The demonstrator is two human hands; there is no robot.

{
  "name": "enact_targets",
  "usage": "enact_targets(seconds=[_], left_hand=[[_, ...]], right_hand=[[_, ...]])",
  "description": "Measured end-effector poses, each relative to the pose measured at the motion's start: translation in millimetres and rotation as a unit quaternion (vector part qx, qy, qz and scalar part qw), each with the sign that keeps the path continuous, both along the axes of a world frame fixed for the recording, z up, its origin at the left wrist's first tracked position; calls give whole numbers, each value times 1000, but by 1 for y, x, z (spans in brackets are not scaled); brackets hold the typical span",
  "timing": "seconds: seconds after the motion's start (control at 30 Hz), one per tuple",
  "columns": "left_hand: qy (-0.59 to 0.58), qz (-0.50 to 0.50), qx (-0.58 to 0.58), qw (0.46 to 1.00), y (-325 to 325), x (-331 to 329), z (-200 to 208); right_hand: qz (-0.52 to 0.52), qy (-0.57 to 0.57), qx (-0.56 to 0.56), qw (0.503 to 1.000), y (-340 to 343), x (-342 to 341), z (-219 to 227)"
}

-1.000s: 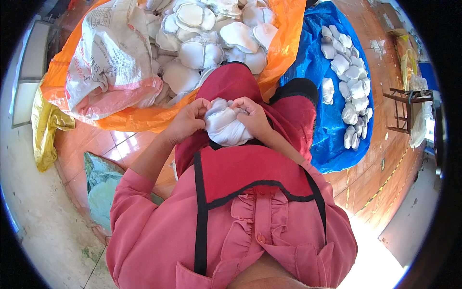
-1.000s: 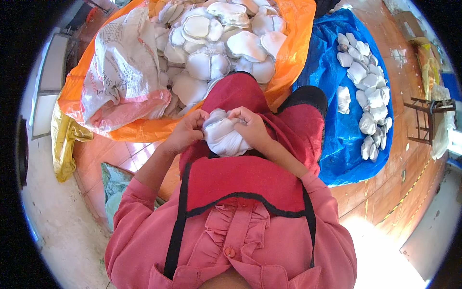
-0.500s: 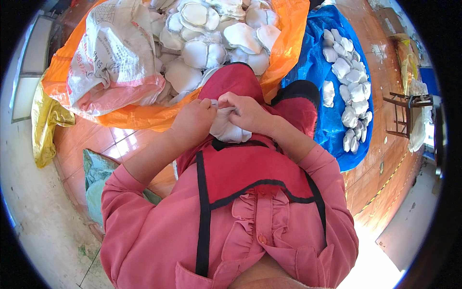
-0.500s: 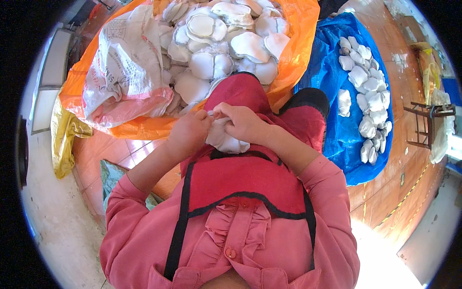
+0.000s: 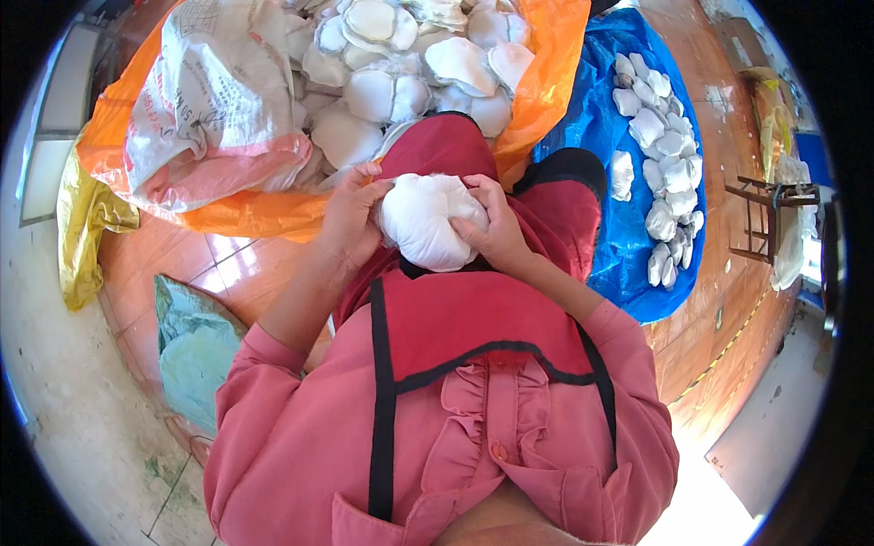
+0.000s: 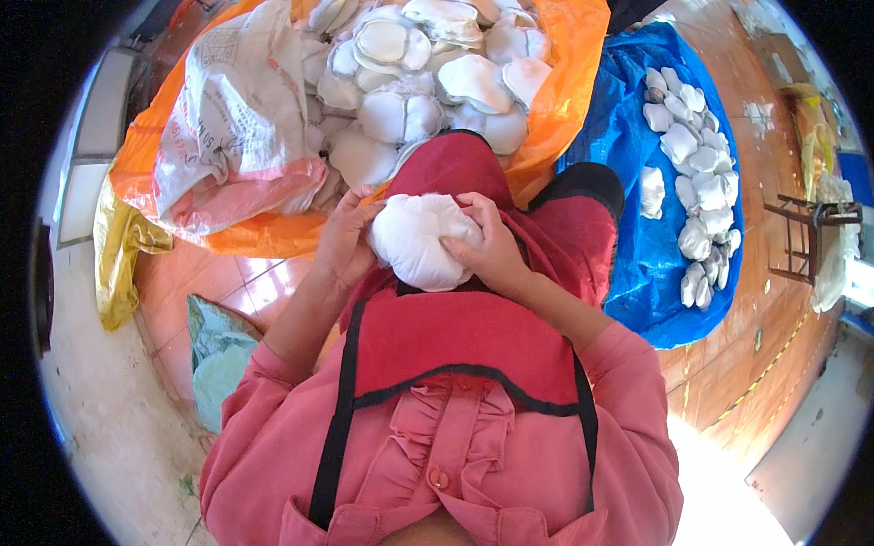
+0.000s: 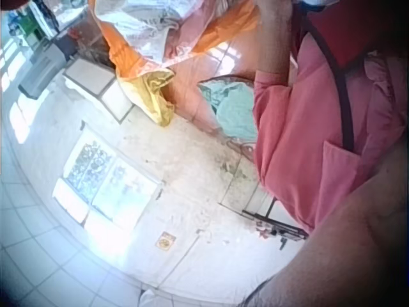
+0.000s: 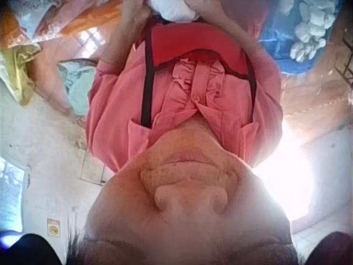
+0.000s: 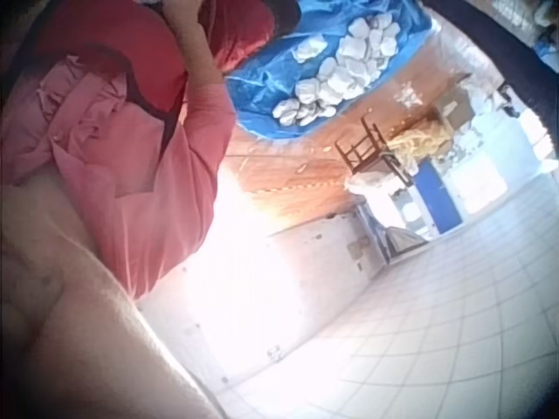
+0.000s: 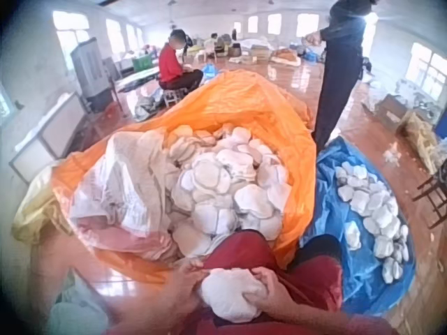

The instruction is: The person sits on the floor and repeatedly stuffs white filling into small white plush toy shells, then closes and places them into a blue bag. The person handles the toys one at a time, picking them from an orange bag, filling them, and moving them to the blue bag.

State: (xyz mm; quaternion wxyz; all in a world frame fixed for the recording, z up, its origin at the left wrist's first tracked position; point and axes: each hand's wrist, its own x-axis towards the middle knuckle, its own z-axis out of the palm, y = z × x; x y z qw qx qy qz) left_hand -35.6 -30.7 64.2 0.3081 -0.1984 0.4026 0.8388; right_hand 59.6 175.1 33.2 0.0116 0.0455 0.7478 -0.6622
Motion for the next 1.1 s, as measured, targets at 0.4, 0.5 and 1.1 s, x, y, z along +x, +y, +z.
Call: enact_targets(seconds=[0.4, 0.5, 1.1], left_hand=[[260, -82, -111, 956, 33, 30, -11], [263, -41, -89, 960, 39, 32, -15], [42, -101, -24, 994, 32, 31, -27]], right_hand=[[-226, -43, -424, 876, -17, -16, -18], [-217, -82, -452, 861, -15, -16, -25], [-262, -93, -384, 880, -10, -17, -17]])
